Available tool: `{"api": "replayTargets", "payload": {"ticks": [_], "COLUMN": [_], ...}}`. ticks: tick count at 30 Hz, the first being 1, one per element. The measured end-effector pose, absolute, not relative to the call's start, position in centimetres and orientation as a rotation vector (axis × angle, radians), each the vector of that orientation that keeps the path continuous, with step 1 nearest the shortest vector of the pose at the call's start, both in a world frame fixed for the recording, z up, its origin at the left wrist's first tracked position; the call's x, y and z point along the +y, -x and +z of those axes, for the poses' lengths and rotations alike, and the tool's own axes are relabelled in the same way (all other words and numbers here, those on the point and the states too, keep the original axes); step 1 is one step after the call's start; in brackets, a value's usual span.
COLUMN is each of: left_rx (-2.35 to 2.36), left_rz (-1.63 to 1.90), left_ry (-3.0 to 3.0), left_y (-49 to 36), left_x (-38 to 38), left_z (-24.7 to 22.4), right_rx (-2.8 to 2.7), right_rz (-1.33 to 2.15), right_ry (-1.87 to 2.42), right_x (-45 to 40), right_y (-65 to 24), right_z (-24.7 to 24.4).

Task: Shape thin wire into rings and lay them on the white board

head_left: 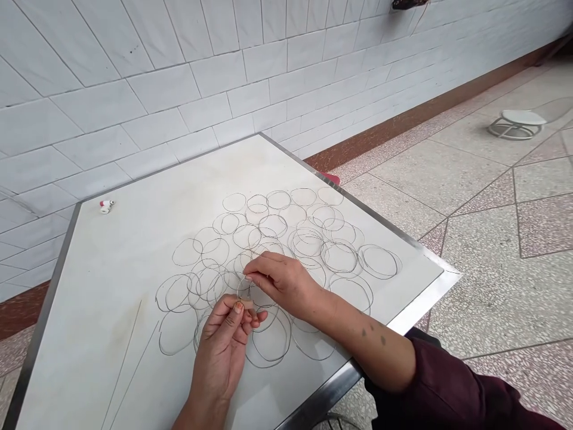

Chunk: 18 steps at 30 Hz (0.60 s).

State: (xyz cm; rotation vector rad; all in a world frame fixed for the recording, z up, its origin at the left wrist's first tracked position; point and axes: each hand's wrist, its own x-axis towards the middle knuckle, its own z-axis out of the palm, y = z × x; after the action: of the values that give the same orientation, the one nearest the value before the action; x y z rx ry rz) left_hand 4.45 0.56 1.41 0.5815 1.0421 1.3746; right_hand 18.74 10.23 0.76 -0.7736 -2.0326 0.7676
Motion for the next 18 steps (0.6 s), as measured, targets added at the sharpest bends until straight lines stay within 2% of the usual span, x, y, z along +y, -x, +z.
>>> {"api": "replayTargets", "payload": {"ticks": [6,15,18], "left_rx": [1.041,1.057,1.037], "left_rz": [1.440,1.518,1.543], "left_ry": [-0.507,-0.488,-0.453], "left_y": [-4.16,-4.34,-4.25], "left_x": [0.73,1.04,1.07], "left_z": [1.22,1.61,1.56], "right_rx": [-1.995,-1.982,-1.885], "right_rz": [0.964,0.854,1.066], "right_ry": [0.795,0.860,0.915], "right_x": [10.72,10.52,10.68], "right_y": [-19.45,-19.21,-19.29], "right_z": [1.24,0.68,1.04]}}
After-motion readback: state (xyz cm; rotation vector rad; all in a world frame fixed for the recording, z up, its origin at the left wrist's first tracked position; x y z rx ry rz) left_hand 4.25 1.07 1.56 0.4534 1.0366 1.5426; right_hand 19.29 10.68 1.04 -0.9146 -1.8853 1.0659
